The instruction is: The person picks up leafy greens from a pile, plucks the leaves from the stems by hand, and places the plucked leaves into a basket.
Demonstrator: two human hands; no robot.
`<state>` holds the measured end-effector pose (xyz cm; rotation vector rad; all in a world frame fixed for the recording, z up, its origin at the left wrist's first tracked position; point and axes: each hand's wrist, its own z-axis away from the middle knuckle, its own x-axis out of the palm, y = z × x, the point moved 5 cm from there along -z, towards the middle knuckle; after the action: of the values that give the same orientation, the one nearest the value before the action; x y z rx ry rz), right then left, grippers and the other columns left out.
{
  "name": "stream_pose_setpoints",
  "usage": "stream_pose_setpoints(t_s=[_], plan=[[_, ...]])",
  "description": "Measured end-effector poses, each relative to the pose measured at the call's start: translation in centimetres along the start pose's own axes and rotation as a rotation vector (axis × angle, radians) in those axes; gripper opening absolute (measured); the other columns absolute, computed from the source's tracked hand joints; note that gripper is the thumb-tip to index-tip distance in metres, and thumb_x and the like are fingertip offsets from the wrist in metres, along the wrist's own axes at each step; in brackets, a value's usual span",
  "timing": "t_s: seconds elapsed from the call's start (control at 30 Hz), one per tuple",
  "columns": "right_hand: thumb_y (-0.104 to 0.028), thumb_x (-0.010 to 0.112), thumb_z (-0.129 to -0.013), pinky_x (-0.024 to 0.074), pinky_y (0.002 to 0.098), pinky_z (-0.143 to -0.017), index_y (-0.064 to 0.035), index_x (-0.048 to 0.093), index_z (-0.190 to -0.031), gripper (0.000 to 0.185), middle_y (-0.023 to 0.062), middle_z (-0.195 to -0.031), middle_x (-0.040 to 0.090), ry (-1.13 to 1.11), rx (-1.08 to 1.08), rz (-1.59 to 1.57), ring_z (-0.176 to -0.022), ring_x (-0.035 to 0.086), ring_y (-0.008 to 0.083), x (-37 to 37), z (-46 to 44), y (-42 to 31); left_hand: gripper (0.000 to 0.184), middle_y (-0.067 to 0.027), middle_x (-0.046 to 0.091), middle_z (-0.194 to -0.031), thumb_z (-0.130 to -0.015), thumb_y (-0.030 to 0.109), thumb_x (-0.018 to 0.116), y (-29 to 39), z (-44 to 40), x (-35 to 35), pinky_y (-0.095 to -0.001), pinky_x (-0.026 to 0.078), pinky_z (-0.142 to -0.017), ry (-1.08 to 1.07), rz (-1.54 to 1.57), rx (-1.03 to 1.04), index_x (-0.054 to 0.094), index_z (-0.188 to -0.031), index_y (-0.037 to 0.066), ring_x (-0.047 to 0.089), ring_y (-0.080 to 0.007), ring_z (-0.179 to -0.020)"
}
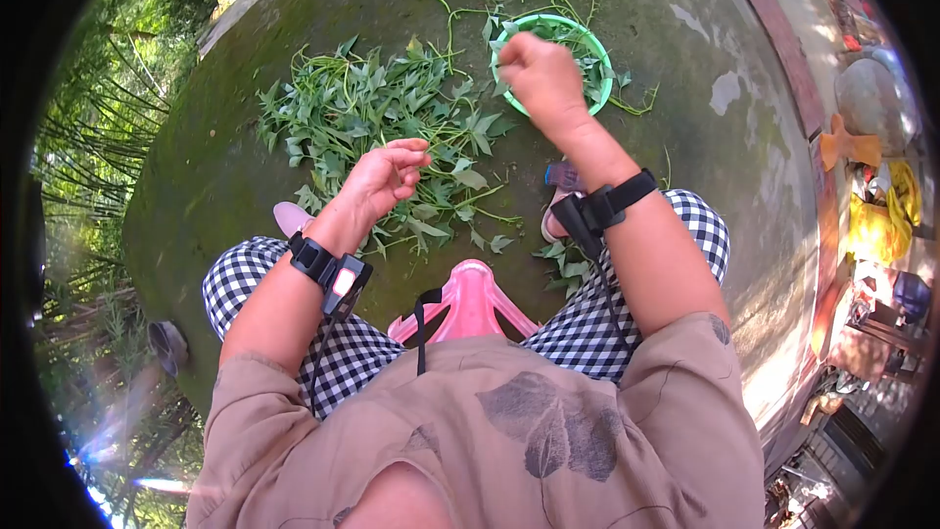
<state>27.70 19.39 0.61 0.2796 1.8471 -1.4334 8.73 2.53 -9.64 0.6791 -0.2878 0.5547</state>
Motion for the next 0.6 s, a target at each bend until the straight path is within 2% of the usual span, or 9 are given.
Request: stream_pose_setpoints(t_s=[0.03,0.1,0.13,0.2,0.3,0.33,0.43,0.5,0.6], plan=[[-0.014,0.071,-0.075,0.0507,0.0331,-0.067,-0.0059,0.066,-0.099,0.026,0.0090,-0.077,0.066,0.126,0.126,0.083,-0.070,0.064,0.0201,-1.6,-0.8,1.7,0.026,-0.0078,0.065,-0.089,-0.092,0.013,0.051,-0.1,0.0,0.2,-0.0246,0.035,-0.043,-0.060,0.004,-0.008,0.055,-0.116,0.006,0.054,-0.0111,-0.058],[-0.018,0.073,-0.073,0.0510,0.0353,-0.068,-0.0067,0.065,-0.103,0.033,0.0090,-0.076,0.067,0.405,0.150,0.487,-0.070,0.064,0.0214,-3.5,-1.2,2.5,0.033,-0.0119,0.067,-0.097,-0.099,0.025,0.043,0.0,0.3,0.8,-0.0269,0.041,-0.049,-0.199,0.092,-0.031,0.054,-0.122,0.005,0.058,-0.0140,-0.068],[-0.020,0.073,-0.072,0.0506,0.0360,-0.070,-0.0051,0.067,-0.098,0.030,0.0101,-0.077,0.068,0.403,0.161,0.491,-0.072,0.065,0.0230,-3.3,-1.2,2.6,0.036,-0.0130,0.067,-0.099,-0.100,0.029,0.040,0.2,0.5,1.3,-0.0272,0.042,-0.051,-0.236,0.145,-0.044,0.054,-0.124,0.005,0.059,-0.0150,-0.069],[-0.018,0.072,-0.073,0.0501,0.0352,-0.069,-0.0039,0.068,-0.093,0.025,0.0108,-0.078,0.068,0.106,0.153,0.285,-0.072,0.065,0.0232,-0.7,-0.4,1.7,0.044,-0.0167,0.067,-0.106,-0.103,0.037,0.033,0.5,0.2,1.0,-0.0319,0.047,-0.059,-0.371,0.237,-0.053,0.054,-0.125,0.005,0.063,-0.0209,-0.077],[-0.021,0.070,-0.072,0.0511,0.0385,-0.069,-0.0069,0.070,-0.083,0.018,0.0123,-0.079,0.069,-0.270,0.048,-0.073,-0.074,0.066,0.0279,5.0,2.3,-1.4,0.044,-0.0181,0.066,-0.108,-0.103,0.037,0.031,1.2,0.7,1.1,-0.0378,0.049,-0.066,-0.266,0.222,-0.029,0.054,-0.125,0.006,0.065,-0.0266,-0.087],[-0.023,0.070,-0.072,0.0513,0.0385,-0.069,-0.0066,0.070,-0.082,0.019,0.0120,-0.079,0.069,-0.355,0.000,-0.118,-0.074,0.066,0.0288,6.5,3.5,-2.7,0.045,-0.0197,0.064,-0.112,-0.103,0.038,0.031,1.2,0.7,1.0,-0.0446,0.050,-0.076,-0.279,0.237,-0.037,0.053,-0.126,0.007,0.064,-0.0320,-0.098],[-0.033,0.068,-0.074,0.0514,0.0385,-0.070,-0.0089,0.072,-0.077,0.024,0.0086,-0.073,0.069,-0.533,0.042,0.035,-0.076,0.067,0.0264,9.7,5.8,-4.9,0.046,-0.0205,0.062,-0.116,-0.103,0.039,0.031,1.2,1.0,1.1,-0.0470,0.050,-0.082,-0.222,0.270,-0.029,0.052,-0.128,0.007,0.062,-0.0338,-0.100],[-0.016,0.072,-0.076,0.0518,0.0291,-0.064,-0.0019,0.072,-0.091,0.021,0.0082,-0.073,0.069,-0.594,0.161,-0.111,-0.065,0.067,0.0177,11.4,6.5,-5.1,0.047,-0.0197,0.060,-0.119,-0.103,0.040,0.032,1.3,1.2,1.0,-0.0506,0.050,-0.086,-0.266,0.258,-0.023,0.050,-0.130,0.007,0.062,-0.0333,-0.100],[-0.012,0.072,-0.076,0.0527,0.0270,-0.062,-0.0004,0.072,-0.093,0.021,0.0062,-0.075,0.069,-0.643,0.204,-0.172,-0.066,0.067,0.0153,12.8,6.5,-5.3,0.050,-0.0172,0.059,-0.121,-0.102,0.043,0.034,1.6,1.4,1.2,-0.0520,0.049,-0.086,-0.321,0.270,0.006,0.049,-0.132,0.006,0.062,-0.0320,-0.101]])
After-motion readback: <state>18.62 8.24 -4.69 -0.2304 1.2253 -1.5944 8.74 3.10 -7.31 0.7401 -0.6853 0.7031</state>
